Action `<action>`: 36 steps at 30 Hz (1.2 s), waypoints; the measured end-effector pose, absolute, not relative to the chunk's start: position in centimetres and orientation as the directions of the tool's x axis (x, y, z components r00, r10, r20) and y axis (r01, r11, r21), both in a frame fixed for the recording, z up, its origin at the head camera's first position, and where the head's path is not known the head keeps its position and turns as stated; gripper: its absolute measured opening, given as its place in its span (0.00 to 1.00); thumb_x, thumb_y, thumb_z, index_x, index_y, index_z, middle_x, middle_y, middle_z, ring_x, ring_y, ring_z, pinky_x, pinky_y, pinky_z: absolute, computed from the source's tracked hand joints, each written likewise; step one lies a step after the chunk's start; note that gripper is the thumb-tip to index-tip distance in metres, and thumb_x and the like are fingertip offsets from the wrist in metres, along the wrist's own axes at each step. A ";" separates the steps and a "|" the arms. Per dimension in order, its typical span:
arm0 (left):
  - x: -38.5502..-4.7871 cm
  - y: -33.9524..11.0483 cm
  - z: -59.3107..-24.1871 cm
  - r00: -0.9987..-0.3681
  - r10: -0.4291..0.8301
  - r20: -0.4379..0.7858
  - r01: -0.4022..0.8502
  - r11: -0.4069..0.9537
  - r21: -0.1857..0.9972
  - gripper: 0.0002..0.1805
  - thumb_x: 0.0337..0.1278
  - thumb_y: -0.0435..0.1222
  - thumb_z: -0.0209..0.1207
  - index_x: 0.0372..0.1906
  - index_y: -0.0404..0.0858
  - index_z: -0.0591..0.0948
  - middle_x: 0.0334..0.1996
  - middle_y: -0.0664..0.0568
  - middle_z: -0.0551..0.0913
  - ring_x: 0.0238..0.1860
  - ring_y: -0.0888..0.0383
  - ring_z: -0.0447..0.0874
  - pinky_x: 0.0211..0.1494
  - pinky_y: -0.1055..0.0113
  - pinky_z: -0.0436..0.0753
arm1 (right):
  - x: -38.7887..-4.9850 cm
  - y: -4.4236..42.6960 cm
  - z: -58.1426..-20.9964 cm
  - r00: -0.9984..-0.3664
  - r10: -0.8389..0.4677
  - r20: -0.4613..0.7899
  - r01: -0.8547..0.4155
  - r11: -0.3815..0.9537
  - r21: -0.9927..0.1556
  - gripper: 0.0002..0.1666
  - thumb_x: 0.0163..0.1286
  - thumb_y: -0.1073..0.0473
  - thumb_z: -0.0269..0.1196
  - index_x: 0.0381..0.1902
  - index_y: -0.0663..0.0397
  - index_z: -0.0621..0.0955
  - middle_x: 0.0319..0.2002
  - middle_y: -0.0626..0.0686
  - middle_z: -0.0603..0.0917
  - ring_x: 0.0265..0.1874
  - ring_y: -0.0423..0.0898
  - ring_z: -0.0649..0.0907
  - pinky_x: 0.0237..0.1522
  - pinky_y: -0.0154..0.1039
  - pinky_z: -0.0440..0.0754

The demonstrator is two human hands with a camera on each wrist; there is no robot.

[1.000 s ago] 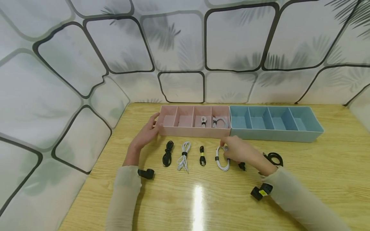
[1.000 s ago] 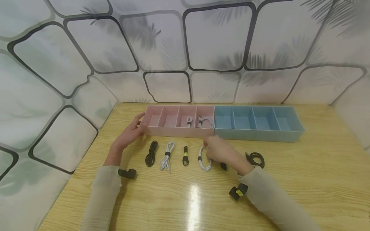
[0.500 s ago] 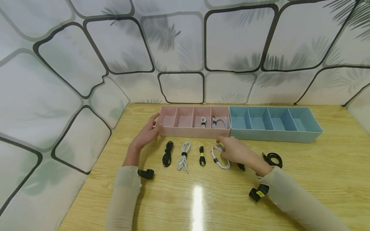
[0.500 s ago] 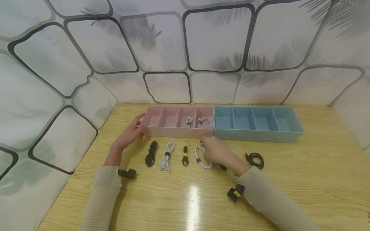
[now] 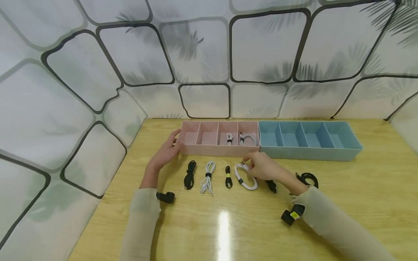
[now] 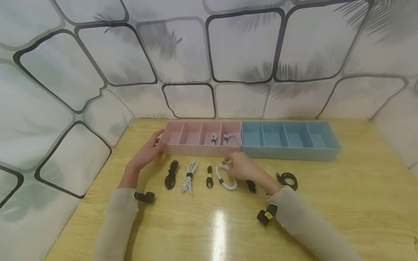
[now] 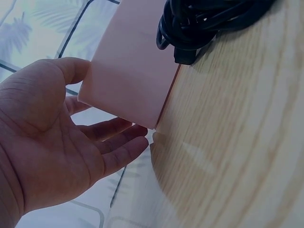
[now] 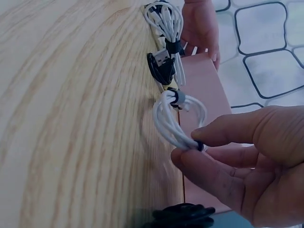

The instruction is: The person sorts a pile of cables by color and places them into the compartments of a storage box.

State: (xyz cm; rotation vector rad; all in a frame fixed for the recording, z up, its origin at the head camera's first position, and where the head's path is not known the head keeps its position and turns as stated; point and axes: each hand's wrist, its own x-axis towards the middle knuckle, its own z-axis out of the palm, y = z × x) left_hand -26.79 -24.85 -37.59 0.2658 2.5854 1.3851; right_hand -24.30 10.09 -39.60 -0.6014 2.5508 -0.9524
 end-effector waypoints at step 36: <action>-26.5 -24.8 -37.1 -0.965 0.244 -0.097 0.049 0.528 0.848 0.34 0.79 0.41 0.43 0.79 0.35 0.46 0.70 0.25 0.61 0.69 0.32 0.63 0.69 0.41 0.64 | -26.2 8.3 -37.6 -0.864 -0.491 -0.107 -0.056 0.305 -0.951 0.20 0.69 0.68 0.60 0.55 0.76 0.74 0.43 0.67 0.80 0.33 0.47 0.85 0.36 0.46 0.86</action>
